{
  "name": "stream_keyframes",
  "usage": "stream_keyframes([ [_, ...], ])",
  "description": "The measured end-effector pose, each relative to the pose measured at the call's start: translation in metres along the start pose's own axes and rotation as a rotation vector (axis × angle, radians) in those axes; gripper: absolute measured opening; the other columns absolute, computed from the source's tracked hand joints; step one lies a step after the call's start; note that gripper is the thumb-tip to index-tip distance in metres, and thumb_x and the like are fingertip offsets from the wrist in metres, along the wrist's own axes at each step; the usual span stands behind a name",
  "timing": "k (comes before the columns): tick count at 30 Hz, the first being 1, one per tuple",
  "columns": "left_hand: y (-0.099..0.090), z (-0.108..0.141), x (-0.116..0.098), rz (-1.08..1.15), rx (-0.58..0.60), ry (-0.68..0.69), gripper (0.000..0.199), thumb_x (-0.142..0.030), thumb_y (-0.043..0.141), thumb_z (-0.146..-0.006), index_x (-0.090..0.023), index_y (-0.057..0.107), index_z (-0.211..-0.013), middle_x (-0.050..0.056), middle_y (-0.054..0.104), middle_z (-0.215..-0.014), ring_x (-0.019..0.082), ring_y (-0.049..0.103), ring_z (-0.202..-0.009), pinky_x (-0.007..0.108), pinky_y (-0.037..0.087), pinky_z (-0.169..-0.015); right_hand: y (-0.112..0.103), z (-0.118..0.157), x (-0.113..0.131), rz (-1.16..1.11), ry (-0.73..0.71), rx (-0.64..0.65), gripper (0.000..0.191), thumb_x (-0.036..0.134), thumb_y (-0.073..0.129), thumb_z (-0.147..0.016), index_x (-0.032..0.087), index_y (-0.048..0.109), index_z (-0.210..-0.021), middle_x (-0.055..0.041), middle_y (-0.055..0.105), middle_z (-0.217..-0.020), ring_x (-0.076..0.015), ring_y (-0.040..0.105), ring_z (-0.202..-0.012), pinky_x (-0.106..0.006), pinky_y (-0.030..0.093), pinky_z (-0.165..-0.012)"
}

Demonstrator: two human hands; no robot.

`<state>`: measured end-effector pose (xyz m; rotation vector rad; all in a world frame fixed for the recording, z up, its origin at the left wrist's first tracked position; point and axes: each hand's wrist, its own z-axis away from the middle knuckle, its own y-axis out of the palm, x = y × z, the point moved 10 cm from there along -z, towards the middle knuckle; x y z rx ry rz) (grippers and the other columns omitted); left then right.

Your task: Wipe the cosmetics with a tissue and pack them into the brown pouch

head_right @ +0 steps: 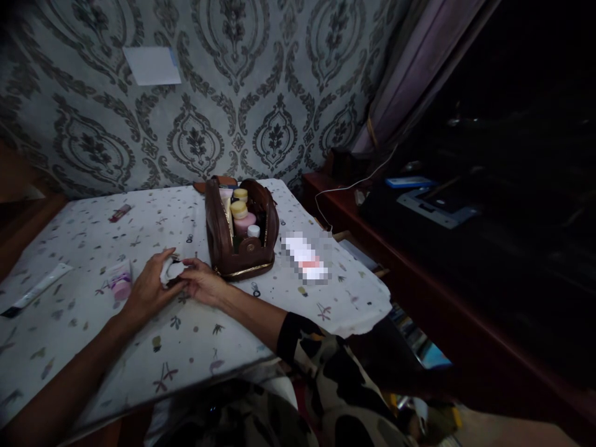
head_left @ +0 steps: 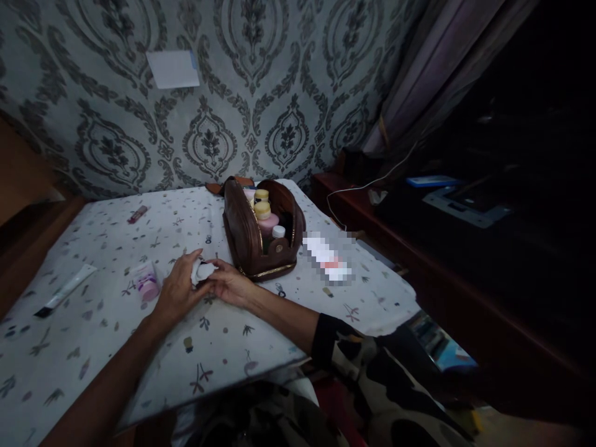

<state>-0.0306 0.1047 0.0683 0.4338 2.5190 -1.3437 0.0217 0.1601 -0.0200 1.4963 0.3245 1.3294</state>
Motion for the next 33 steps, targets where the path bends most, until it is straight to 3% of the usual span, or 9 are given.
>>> stream_keyframes([
  [3,-0.0024,0.0008,0.0029,0.006,-0.017,-0.033,0.058,-0.033,0.062,-0.083,-0.020,0.044,-0.137,0.012,0.062,-0.123,0.029,0.061,-0.117,0.044,0.050,-0.100,-0.0004,0.0005,-0.0015,0.008,0.023,0.008,0.038,0.008,0.083,-0.063,0.019,0.059,-0.090,0.0033,0.071,-0.078,-0.0108,0.066,-0.072,-0.022,0.052,-0.068],
  [8,0.0004,0.0019,0.0056,0.062,0.056,-0.072,0.058,-0.038,0.060,-0.085,-0.020,0.043,-0.138,0.011,0.063,-0.127,0.027,0.063,-0.116,0.040,0.052,-0.098,-0.0006,0.0005,-0.0024,0.002,0.038,-0.004,0.030,0.015,0.082,-0.069,0.019,0.058,-0.086,0.0043,0.069,-0.075,-0.0100,0.063,-0.065,-0.022,0.052,-0.063],
  [16,0.0027,0.0016,0.0009,0.090,0.160,-0.046,0.057,-0.044,0.051,-0.092,-0.017,0.040,-0.142,0.014,0.059,-0.138,0.026,0.060,-0.125,0.040,0.050,-0.104,-0.0016,-0.0004,-0.0017,-0.025,0.020,-0.022,0.034,0.010,0.083,-0.063,0.018,0.059,-0.086,0.0036,0.069,-0.072,-0.0095,0.063,-0.062,-0.020,0.049,-0.060],
  [22,0.0039,0.0020,0.0057,0.098,0.228,-0.033,0.060,-0.044,0.045,-0.095,-0.015,0.036,-0.147,0.015,0.054,-0.146,0.028,0.055,-0.131,0.043,0.047,-0.109,0.0032,-0.0002,0.0001,-0.038,-0.002,0.009,0.034,0.013,0.084,-0.066,0.018,0.064,-0.092,0.0027,0.072,-0.078,-0.0116,0.066,-0.072,-0.025,0.054,-0.070],
  [33,-0.0055,-0.0004,0.0071,0.158,0.170,-0.044,0.052,-0.039,0.052,-0.090,-0.018,0.047,-0.138,0.010,0.063,-0.136,0.025,0.064,-0.118,0.036,0.053,-0.098,0.0050,0.0026,0.0001,-0.069,0.022,0.003,0.026,0.013,0.080,-0.073,0.017,0.064,-0.093,0.0026,0.072,-0.080,-0.0114,0.066,-0.070,-0.024,0.055,-0.067],
])
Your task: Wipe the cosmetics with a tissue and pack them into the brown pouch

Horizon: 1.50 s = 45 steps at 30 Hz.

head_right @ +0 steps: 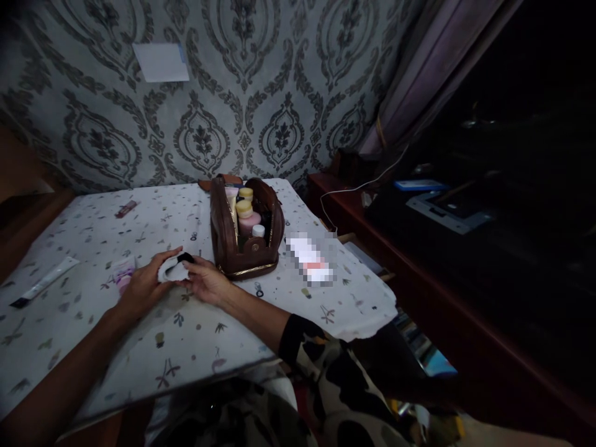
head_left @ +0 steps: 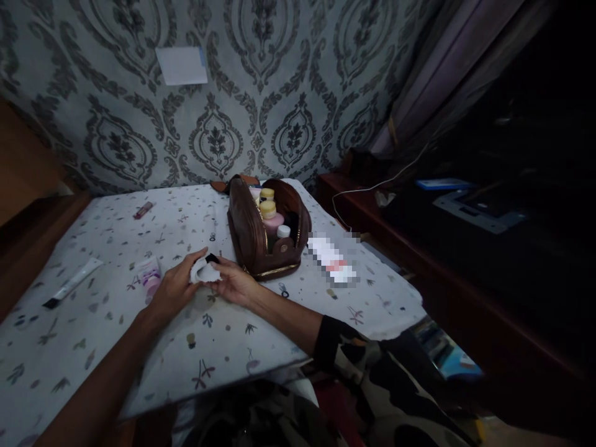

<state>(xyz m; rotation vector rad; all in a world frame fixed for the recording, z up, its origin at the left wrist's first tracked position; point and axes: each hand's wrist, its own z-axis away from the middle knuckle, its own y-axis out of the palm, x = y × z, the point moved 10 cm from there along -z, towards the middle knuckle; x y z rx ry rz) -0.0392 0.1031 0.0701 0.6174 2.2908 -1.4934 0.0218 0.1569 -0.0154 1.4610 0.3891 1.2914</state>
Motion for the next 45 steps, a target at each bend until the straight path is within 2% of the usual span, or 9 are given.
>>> stream_keyframes([
  [4,-0.007,-0.001,0.004,0.044,-0.046,-0.067,0.049,-0.036,0.052,-0.090,-0.018,0.052,-0.135,0.009,0.068,-0.127,0.025,0.068,-0.109,0.034,0.055,-0.091,-0.001,0.001,-0.004,0.005,0.052,-0.009,0.024,0.020,0.080,-0.076,0.018,0.060,-0.090,-0.0005,0.074,-0.081,-0.0157,0.071,-0.076,-0.031,0.057,-0.077],
  [7,-0.012,-0.003,0.005,0.061,-0.075,-0.087,0.046,-0.037,0.050,-0.090,-0.016,0.055,-0.130,0.009,0.071,-0.118,0.024,0.070,-0.101,0.034,0.055,-0.088,0.003,0.002,-0.005,0.038,0.060,0.044,0.025,0.027,0.079,-0.078,0.018,0.059,-0.090,-0.0036,0.075,-0.082,-0.0183,0.073,-0.081,-0.032,0.057,-0.080],
  [10,-0.011,-0.004,0.004,0.091,-0.079,-0.058,0.045,-0.040,0.049,-0.093,-0.015,0.055,-0.130,0.010,0.069,-0.121,0.024,0.067,-0.107,0.036,0.052,-0.096,0.007,0.003,-0.004,0.085,0.044,0.089,0.029,0.033,0.080,-0.079,0.018,0.058,-0.092,-0.0031,0.075,-0.083,-0.0169,0.073,-0.080,-0.032,0.057,-0.081],
  [15,0.001,-0.004,0.004,0.035,-0.068,0.002,0.059,-0.042,0.061,-0.087,-0.017,0.048,-0.138,0.013,0.060,-0.135,0.028,0.057,-0.125,0.042,0.046,-0.107,0.008,0.003,-0.001,0.119,-0.012,0.087,0.050,0.039,0.092,-0.061,0.019,0.057,-0.093,0.0035,0.072,-0.077,-0.0127,0.069,-0.067,-0.028,0.058,-0.068],
  [20,0.000,-0.004,0.002,0.048,-0.075,0.034,0.049,-0.032,0.056,-0.088,-0.018,0.051,-0.135,0.012,0.062,-0.128,0.027,0.059,-0.120,0.043,0.048,-0.104,0.009,0.004,-0.002,0.138,0.001,0.072,0.056,0.045,0.094,-0.051,0.019,0.059,-0.087,0.0030,0.072,-0.077,-0.0129,0.068,-0.068,-0.027,0.058,-0.066],
  [27,-0.006,-0.007,0.004,0.146,-0.058,0.000,0.050,-0.045,0.058,-0.090,-0.015,0.055,-0.130,0.013,0.067,-0.125,0.027,0.063,-0.116,0.043,0.050,-0.101,0.003,0.003,0.002,0.162,-0.045,0.031,0.045,0.042,0.092,-0.057,0.014,0.065,-0.081,0.0014,0.070,-0.073,-0.0072,0.064,-0.064,-0.018,0.050,-0.060],
  [33,-0.001,-0.007,0.004,0.160,0.013,0.006,0.042,-0.040,0.050,-0.095,-0.016,0.059,-0.129,0.012,0.067,-0.126,0.025,0.063,-0.116,0.040,0.049,-0.103,0.007,0.005,-0.001,0.211,-0.022,0.046,0.051,0.044,0.092,-0.057,0.017,0.058,-0.084,0.0007,0.072,-0.075,-0.0106,0.069,-0.064,-0.019,0.051,-0.060],
  [38,0.000,-0.005,0.003,0.164,0.013,0.045,0.042,-0.034,0.046,-0.095,-0.015,0.060,-0.129,0.013,0.065,-0.128,0.025,0.061,-0.120,0.041,0.047,-0.106,0.006,0.007,-0.002,0.217,-0.002,0.026,0.046,0.043,0.087,-0.067,0.020,0.053,-0.087,0.0023,0.072,-0.076,-0.0126,0.072,-0.063,-0.019,0.052,-0.057],
  [45,0.008,-0.004,0.001,0.145,0.058,-0.051,0.062,-0.047,0.051,-0.093,-0.015,0.044,-0.145,0.015,0.056,-0.141,0.027,0.055,-0.128,0.041,0.043,-0.109,0.004,0.006,0.001,0.106,-0.042,0.024,0.048,0.036,0.090,-0.063,0.021,0.051,-0.087,0.0062,0.069,-0.074,-0.0091,0.065,-0.060,-0.020,0.052,-0.057],
])
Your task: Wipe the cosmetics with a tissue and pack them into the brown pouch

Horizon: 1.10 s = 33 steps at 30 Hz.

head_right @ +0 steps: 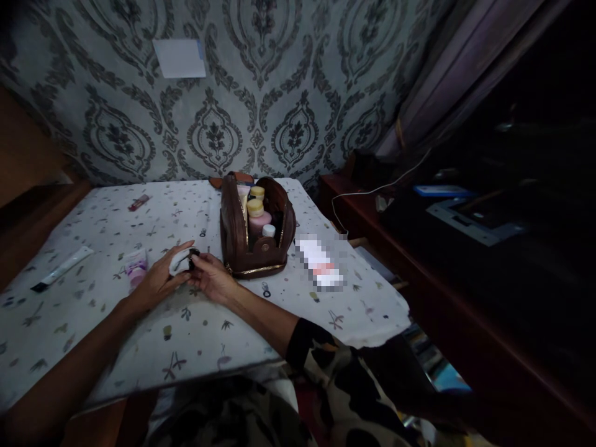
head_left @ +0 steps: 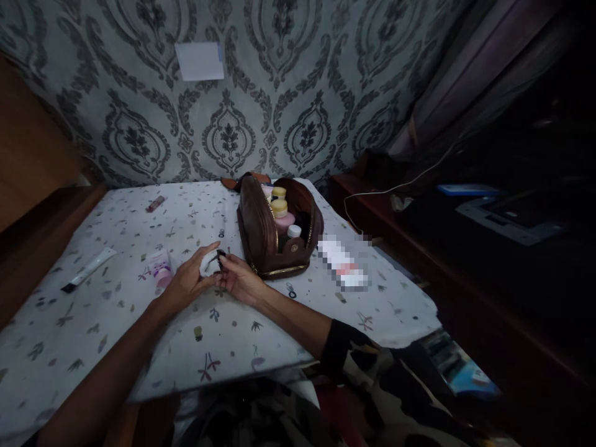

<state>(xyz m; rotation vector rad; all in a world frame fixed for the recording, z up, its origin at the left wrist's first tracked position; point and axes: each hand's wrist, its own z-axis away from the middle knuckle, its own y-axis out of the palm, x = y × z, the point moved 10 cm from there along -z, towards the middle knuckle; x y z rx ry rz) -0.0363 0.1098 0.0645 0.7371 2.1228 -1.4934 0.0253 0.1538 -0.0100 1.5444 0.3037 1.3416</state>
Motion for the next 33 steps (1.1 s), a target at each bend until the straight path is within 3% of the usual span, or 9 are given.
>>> stream_keyframes([
  [6,-0.004,0.000,0.004,0.024,-0.021,-0.115,0.056,-0.051,0.036,-0.097,-0.011,0.054,-0.133,0.013,0.069,-0.120,0.025,0.065,-0.107,0.038,0.048,-0.098,0.009,0.004,0.010,0.226,-0.139,0.052,0.058,0.042,0.090,-0.059,0.024,0.049,-0.096,0.0034,0.070,-0.083,-0.0127,0.068,-0.070,-0.021,0.049,-0.060],
  [9,-0.007,-0.001,0.006,0.019,-0.037,-0.139,0.049,-0.052,0.036,-0.096,-0.013,0.065,-0.101,0.008,0.072,-0.088,0.022,0.065,-0.081,0.033,0.051,-0.082,0.013,0.011,0.018,0.483,-0.245,0.046,0.052,0.046,0.083,-0.067,0.024,0.049,-0.100,0.0035,0.066,-0.082,-0.0135,0.065,-0.071,-0.022,0.047,-0.060],
  [12,-0.012,-0.001,0.007,0.023,-0.094,-0.168,0.047,-0.054,0.037,-0.095,-0.017,0.060,-0.076,0.003,0.065,-0.068,0.019,0.058,-0.067,0.030,0.050,-0.070,0.023,0.023,0.030,0.813,-0.384,0.036,0.038,0.041,0.075,-0.078,0.024,0.050,-0.103,0.0035,0.061,-0.084,-0.0145,0.061,-0.076,-0.025,0.048,-0.069],
  [15,-0.014,-0.001,0.006,0.053,-0.130,-0.180,0.047,-0.055,0.037,-0.094,-0.019,0.055,-0.070,0.002,0.062,-0.064,0.018,0.056,-0.064,0.029,0.048,-0.065,0.041,0.037,0.039,1.196,-0.524,0.071,0.031,0.030,0.070,-0.085,0.023,0.054,-0.111,-0.0007,0.061,-0.095,-0.0176,0.060,-0.087,-0.030,0.049,-0.082],
  [20,-0.020,0.003,0.006,0.107,-0.228,-0.251,0.049,-0.061,0.039,-0.091,-0.021,0.052,-0.065,0.001,0.060,-0.061,0.018,0.055,-0.063,0.029,0.049,-0.064,0.060,0.051,0.037,1.624,-0.574,0.150,0.046,0.021,0.065,-0.089,0.021,0.049,-0.132,-0.0097,0.057,-0.114,-0.0235,0.060,-0.102,-0.038,0.050,-0.092],
  [24,-0.024,0.008,0.008,0.175,-0.282,-0.353,0.052,-0.066,0.043,-0.086,-0.022,0.050,-0.060,0.000,0.054,-0.054,0.018,0.051,-0.057,0.029,0.047,-0.056,0.073,0.069,0.047,1.669,-0.620,0.212,0.049,0.021,0.062,-0.090,0.023,0.047,-0.137,-0.0095,0.056,-0.117,-0.0226,0.060,-0.106,-0.036,0.051,-0.095],
  [28,-0.019,0.006,0.002,0.228,-0.237,-0.325,0.050,-0.063,0.044,-0.088,-0.023,0.047,-0.059,0.000,0.054,-0.054,0.018,0.052,-0.056,0.029,0.048,-0.056,0.092,0.104,0.080,1.524,-0.769,0.304,0.045,0.023,0.057,-0.094,0.021,0.047,-0.138,-0.0104,0.059,-0.116,-0.0209,0.058,-0.112,-0.033,0.049,-0.098],
  [31,-0.017,0.006,0.004,0.197,-0.239,-0.329,0.047,-0.059,0.045,-0.089,-0.023,0.045,-0.059,0.000,0.054,-0.054,0.018,0.052,-0.057,0.028,0.047,-0.056,0.092,0.130,0.122,1.442,-0.891,0.221,0.046,0.025,0.059,-0.094,0.020,0.048,-0.138,-0.0120,0.059,-0.118,-0.0205,0.059,-0.111,-0.032,0.051,-0.094],
  [33,-0.014,0.007,0.010,0.176,-0.240,-0.357,0.047,-0.058,0.044,-0.090,-0.024,0.042,-0.058,-0.001,0.052,-0.052,0.018,0.051,-0.055,0.027,0.046,-0.055,0.083,0.146,0.158,1.416,-0.971,0.068,0.047,0.027,0.063,-0.092,0.023,0.051,-0.137,-0.0109,0.059,-0.119,-0.0203,0.060,-0.106,-0.032,0.053,-0.088],
])
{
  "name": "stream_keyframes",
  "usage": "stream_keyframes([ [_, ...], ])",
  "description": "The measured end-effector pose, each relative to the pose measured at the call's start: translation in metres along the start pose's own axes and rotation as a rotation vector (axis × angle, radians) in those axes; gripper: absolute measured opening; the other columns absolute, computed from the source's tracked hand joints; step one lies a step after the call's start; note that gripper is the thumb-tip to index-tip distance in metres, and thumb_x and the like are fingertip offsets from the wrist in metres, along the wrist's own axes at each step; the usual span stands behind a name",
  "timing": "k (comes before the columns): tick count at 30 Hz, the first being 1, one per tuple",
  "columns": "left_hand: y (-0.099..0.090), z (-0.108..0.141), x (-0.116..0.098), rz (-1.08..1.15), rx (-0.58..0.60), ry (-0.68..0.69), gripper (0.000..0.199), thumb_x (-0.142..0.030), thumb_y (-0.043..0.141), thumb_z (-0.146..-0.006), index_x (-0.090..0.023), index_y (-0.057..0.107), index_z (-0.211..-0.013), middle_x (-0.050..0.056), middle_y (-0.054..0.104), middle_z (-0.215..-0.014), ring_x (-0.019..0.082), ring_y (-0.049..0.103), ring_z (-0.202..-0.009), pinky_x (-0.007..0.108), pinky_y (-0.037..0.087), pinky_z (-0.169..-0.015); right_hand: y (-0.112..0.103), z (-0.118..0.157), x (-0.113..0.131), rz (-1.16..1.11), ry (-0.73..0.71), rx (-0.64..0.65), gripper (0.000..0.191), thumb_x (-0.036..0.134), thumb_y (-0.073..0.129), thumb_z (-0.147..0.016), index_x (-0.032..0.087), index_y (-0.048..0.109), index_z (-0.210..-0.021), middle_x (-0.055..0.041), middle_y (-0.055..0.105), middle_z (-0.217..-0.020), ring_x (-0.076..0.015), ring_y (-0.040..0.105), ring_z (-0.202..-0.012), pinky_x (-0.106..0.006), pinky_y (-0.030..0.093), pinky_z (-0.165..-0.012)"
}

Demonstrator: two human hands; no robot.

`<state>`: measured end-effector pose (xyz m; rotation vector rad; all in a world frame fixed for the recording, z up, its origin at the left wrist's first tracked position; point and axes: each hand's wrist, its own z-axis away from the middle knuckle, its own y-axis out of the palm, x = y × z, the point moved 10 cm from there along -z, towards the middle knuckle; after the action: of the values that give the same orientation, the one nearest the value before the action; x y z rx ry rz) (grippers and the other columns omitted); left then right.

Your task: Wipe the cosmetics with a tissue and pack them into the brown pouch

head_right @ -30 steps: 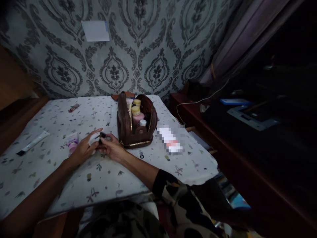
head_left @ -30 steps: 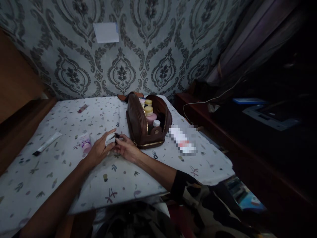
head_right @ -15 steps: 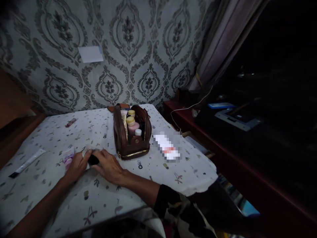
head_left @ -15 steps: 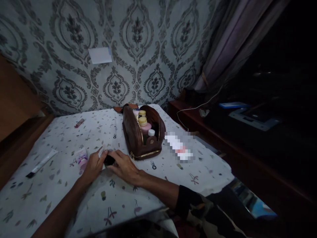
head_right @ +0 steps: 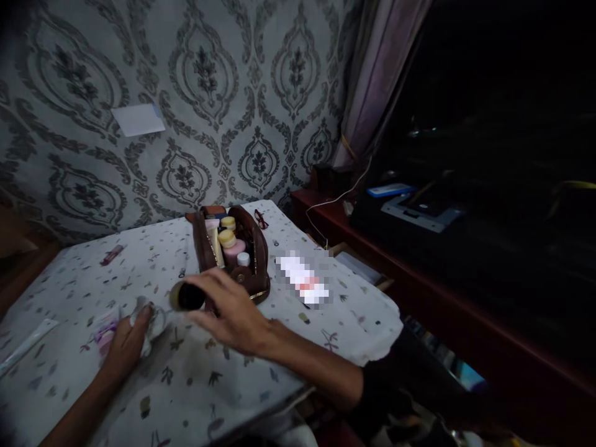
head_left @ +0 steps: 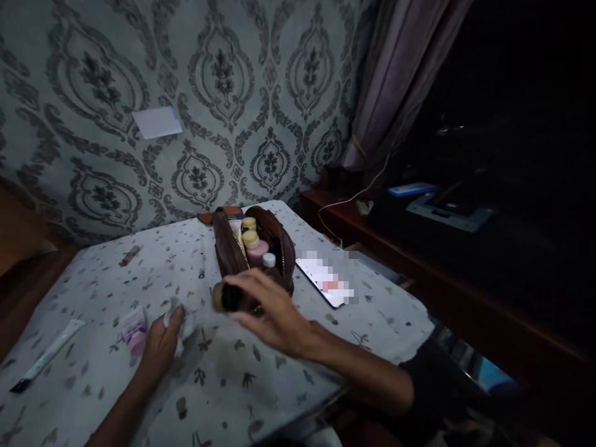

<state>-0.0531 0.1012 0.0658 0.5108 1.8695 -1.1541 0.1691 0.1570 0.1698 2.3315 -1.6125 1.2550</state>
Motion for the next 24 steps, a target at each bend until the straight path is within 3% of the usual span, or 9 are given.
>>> stream_keyframes([
  [5,0.005,-0.003,0.014,-0.037,0.014,-0.027,0.046,-0.057,0.044,-0.089,-0.024,0.042,-0.058,-0.001,0.053,-0.053,0.018,0.050,-0.055,0.027,0.048,-0.058,-0.087,-0.010,-0.018,0.085,0.152,-0.272,0.041,0.033,0.066,-0.090,0.024,0.058,-0.129,-0.0075,0.063,-0.111,-0.0178,0.062,-0.089,-0.032,0.054,-0.078],
  [8,0.007,-0.006,0.024,-0.051,0.030,-0.070,0.045,-0.059,0.046,-0.087,-0.023,0.046,-0.060,0.001,0.058,-0.058,0.019,0.055,-0.060,0.028,0.050,-0.062,-0.113,-0.018,-0.027,0.124,0.180,-0.309,0.042,0.034,0.066,-0.089,0.022,0.058,-0.129,-0.0068,0.064,-0.112,-0.0179,0.063,-0.091,-0.031,0.053,-0.079],
  [12,0.009,-0.009,0.033,-0.073,0.066,-0.133,0.047,-0.064,0.047,-0.084,-0.023,0.046,-0.059,0.001,0.057,-0.058,0.021,0.056,-0.061,0.028,0.050,-0.059,-0.105,-0.028,-0.042,0.236,0.178,-0.113,0.048,0.033,0.069,-0.086,0.023,0.055,-0.131,-0.0041,0.067,-0.105,-0.0190,0.064,-0.091,-0.031,0.051,-0.079],
  [15,0.009,-0.010,0.033,-0.127,0.068,-0.153,0.049,-0.067,0.047,-0.081,-0.024,0.045,-0.058,0.000,0.054,-0.055,0.020,0.053,-0.057,0.028,0.049,-0.057,-0.086,-0.032,-0.050,0.281,0.130,0.046,0.037,0.030,0.070,-0.086,0.024,0.060,-0.121,-0.0028,0.067,-0.103,-0.0191,0.063,-0.088,-0.032,0.050,-0.080],
  [20,0.010,-0.012,0.027,-0.164,0.069,-0.133,0.051,-0.069,0.045,-0.081,-0.023,0.043,-0.057,-0.001,0.050,-0.053,0.018,0.050,-0.054,0.028,0.046,-0.052,-0.057,-0.040,-0.058,0.376,0.069,0.235,0.033,0.022,0.075,-0.081,0.024,0.064,-0.112,-0.0035,0.065,-0.098,-0.0212,0.059,-0.092,-0.032,0.047,-0.077],
  [24,0.013,-0.012,0.023,-0.139,0.098,-0.071,0.049,-0.064,0.046,-0.083,-0.023,0.041,-0.058,-0.002,0.047,-0.053,0.016,0.047,-0.053,0.027,0.043,-0.050,-0.043,-0.050,-0.066,0.448,0.111,0.337,0.030,0.022,0.078,-0.079,0.020,0.065,-0.106,-0.0047,0.063,-0.093,-0.0218,0.057,-0.090,-0.031,0.045,-0.074],
])
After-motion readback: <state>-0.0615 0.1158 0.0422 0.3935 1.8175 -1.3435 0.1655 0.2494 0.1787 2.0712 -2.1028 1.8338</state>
